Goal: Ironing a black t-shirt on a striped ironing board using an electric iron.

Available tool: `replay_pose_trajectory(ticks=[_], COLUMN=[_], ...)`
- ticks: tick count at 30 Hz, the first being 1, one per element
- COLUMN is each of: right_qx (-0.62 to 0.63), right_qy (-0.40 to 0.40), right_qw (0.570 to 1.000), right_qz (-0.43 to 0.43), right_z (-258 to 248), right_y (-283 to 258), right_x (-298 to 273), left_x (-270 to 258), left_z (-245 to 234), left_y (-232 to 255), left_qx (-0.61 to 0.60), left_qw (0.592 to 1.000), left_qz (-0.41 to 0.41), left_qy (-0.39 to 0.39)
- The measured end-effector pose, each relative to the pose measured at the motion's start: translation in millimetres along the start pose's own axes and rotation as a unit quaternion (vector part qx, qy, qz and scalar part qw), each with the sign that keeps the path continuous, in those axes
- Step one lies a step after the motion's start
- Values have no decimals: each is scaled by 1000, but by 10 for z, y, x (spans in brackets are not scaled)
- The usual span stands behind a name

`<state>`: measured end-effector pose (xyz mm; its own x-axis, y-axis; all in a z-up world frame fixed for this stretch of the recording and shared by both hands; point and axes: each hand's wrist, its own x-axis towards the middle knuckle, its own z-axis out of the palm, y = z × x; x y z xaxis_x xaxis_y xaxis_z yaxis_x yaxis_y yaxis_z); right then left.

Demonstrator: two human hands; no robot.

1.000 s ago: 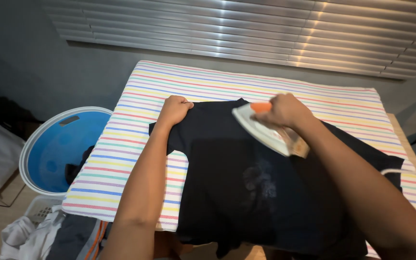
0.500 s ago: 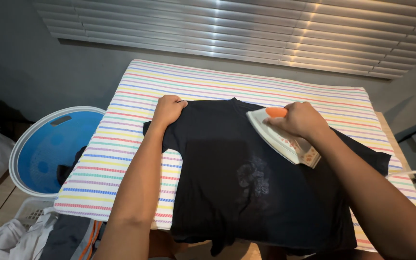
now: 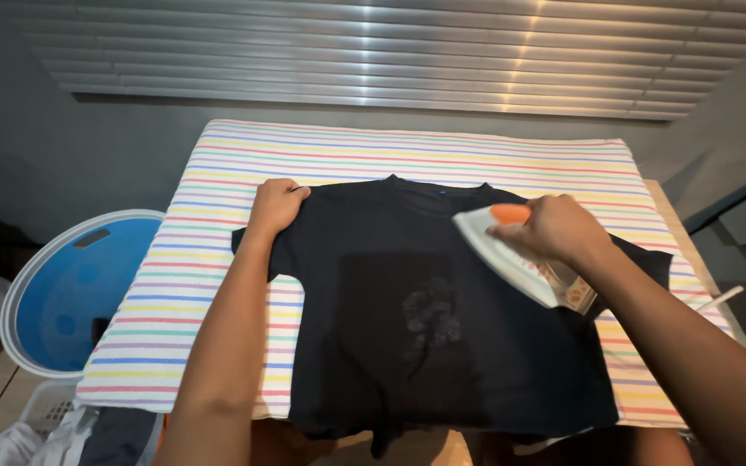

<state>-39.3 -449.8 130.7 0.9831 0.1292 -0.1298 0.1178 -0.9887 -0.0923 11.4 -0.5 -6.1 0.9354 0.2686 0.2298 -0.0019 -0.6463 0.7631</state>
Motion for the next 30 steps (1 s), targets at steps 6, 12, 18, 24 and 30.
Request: replay_pose_trajectory(ticks=[6,12,18,24,30], right_qx=[31,-7,40,44,30], right_qy=[39,-32,60,50,19], right_qw=[992,999,995,997,999], right_qz=[116,-33,72,-45,27], right_z=[-32,-86,-96,59,-101], right_y=[501,368,632,795,654], right_x=[116,-209,32,228,140], left_x=[-237,-1291,-1487,-1458,-1467], left_z=[156,803,1042,1053,1010], left_y=[537,1537,1573,1570,1564], left_qx=[238,128,238,252,244], left_qw=[963,927,909,903,906], left_qz=[123,342,276,285,287], left_qy=[38,-87,-202,-199,-192])
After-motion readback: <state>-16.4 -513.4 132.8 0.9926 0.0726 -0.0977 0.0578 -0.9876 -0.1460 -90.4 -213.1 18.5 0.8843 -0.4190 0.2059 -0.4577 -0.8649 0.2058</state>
